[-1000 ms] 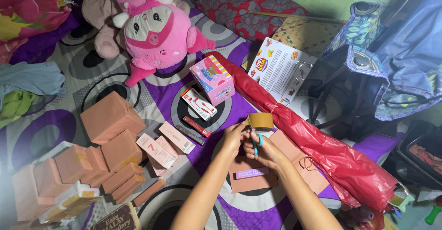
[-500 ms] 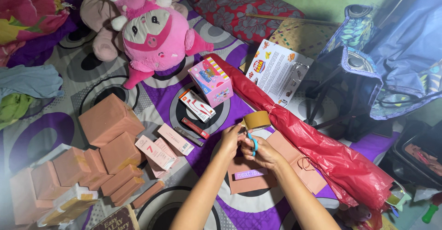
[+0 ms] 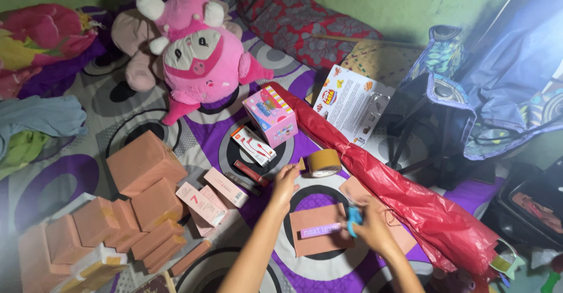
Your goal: The person wraps small rectangular boxes using brown paper, tape, and scissors. They fold the paper around each box, apply tape to seal the edges, and trim excess paper with scissors. The wrapped boxes are placed aside as the process continues.
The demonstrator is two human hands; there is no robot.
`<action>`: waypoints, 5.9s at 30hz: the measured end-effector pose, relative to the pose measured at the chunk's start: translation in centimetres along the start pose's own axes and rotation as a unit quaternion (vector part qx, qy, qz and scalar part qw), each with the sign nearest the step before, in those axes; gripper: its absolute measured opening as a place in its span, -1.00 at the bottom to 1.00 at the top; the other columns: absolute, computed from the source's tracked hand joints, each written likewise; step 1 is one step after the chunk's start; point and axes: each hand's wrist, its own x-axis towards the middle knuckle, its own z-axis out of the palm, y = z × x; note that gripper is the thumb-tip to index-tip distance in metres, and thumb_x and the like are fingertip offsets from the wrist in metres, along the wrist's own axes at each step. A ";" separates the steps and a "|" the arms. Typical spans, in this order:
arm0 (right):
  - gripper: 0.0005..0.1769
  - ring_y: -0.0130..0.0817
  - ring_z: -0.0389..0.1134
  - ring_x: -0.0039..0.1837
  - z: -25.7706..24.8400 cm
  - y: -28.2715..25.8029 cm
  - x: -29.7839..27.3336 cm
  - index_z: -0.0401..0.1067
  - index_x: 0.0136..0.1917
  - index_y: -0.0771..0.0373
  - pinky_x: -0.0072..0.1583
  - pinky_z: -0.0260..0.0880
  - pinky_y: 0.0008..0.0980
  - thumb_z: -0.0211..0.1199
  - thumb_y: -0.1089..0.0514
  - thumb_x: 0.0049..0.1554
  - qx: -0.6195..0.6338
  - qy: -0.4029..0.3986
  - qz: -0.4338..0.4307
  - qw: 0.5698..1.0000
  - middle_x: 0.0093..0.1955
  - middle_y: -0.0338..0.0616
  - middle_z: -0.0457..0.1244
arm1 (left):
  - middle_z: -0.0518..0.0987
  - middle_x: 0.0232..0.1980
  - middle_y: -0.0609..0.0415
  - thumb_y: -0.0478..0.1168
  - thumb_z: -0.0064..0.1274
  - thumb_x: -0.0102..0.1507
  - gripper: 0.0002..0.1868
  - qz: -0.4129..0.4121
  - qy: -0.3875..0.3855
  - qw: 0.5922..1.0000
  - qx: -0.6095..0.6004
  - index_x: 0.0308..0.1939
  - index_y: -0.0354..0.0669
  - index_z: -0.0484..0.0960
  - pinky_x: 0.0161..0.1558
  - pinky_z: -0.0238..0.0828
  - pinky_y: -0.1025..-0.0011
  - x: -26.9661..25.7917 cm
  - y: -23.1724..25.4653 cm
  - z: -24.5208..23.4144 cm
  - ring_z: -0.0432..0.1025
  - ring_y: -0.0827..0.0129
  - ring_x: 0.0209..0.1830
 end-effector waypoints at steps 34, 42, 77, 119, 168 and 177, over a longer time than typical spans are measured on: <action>-0.59 -0.18 0.37 0.00 4.1 0.7 -7.6 0.39 0.04 0.30 0.11 0.26 -0.19 0.45 0.22 -0.04 -0.308 0.128 -0.305 0.892 -0.08 -0.10 0.33 | 0.60 -0.18 -0.07 -0.42 0.21 0.05 -0.80 0.395 -0.051 0.850 0.345 -0.26 -0.24 0.58 -0.02 0.39 0.16 -17.4 -0.6 0.4 0.47 0.01 -0.11; -0.40 -0.06 0.33 0.18 7.1 4.2 -8.0 0.30 0.25 0.28 0.23 0.21 -0.03 0.29 0.39 -0.09 -0.418 0.103 -0.432 0.792 0.04 -0.02 0.30 | 0.59 -0.26 -0.01 -0.44 0.21 0.08 -0.85 0.376 -0.049 0.866 0.327 -0.32 -0.22 0.58 -0.08 0.41 0.19 -15.5 -4.1 -0.2 0.49 0.07 -0.18; -0.33 -0.36 0.43 -0.17 5.2 -0.9 -1.1 0.34 0.34 0.13 -0.03 0.40 -0.33 0.40 0.32 -0.04 -0.279 -0.027 -0.102 0.954 -0.27 -0.21 0.35 | 0.64 -0.08 -0.03 -0.53 0.25 0.08 -0.67 0.229 -0.061 0.947 0.218 -0.12 -0.30 0.54 -0.13 0.67 0.41 -14.2 -4.1 -0.6 0.66 0.32 -0.12; -0.46 -0.24 0.36 -0.01 5.2 2.2 0.0 0.43 0.06 0.10 0.05 0.34 -0.25 0.51 0.08 -0.20 -0.289 0.036 -0.160 0.943 -0.06 -0.25 0.26 | 0.68 -0.22 0.04 -0.39 0.42 -0.01 -0.65 0.196 -0.024 0.957 0.212 -0.24 -0.27 0.58 -0.19 0.66 0.47 -13.9 -3.7 0.0 0.64 0.40 -0.22; -0.57 -0.14 0.25 0.10 3.7 0.9 -0.4 0.54 -0.06 0.13 0.12 0.10 -0.04 0.50 0.06 -0.23 -0.507 -0.016 -0.311 0.804 -0.05 -0.16 0.26 | 0.64 -0.19 0.14 -0.14 0.34 0.08 -0.72 0.348 -0.073 0.785 0.507 -0.15 -0.07 0.77 0.01 0.23 0.19 -13.8 -0.8 -0.9 0.40 0.21 -0.04; -0.81 -0.17 0.30 0.00 3.7 2.7 1.3 0.52 -0.14 0.09 0.09 0.14 -0.04 0.41 0.08 -0.05 -0.517 -0.031 -0.343 0.784 -0.16 -0.22 0.29 | 0.67 -0.30 0.10 -0.05 0.36 0.07 -0.70 0.288 -0.067 0.813 0.501 -0.24 -0.11 0.70 -0.08 0.35 0.15 -10.5 1.5 -0.2 0.50 0.16 -0.16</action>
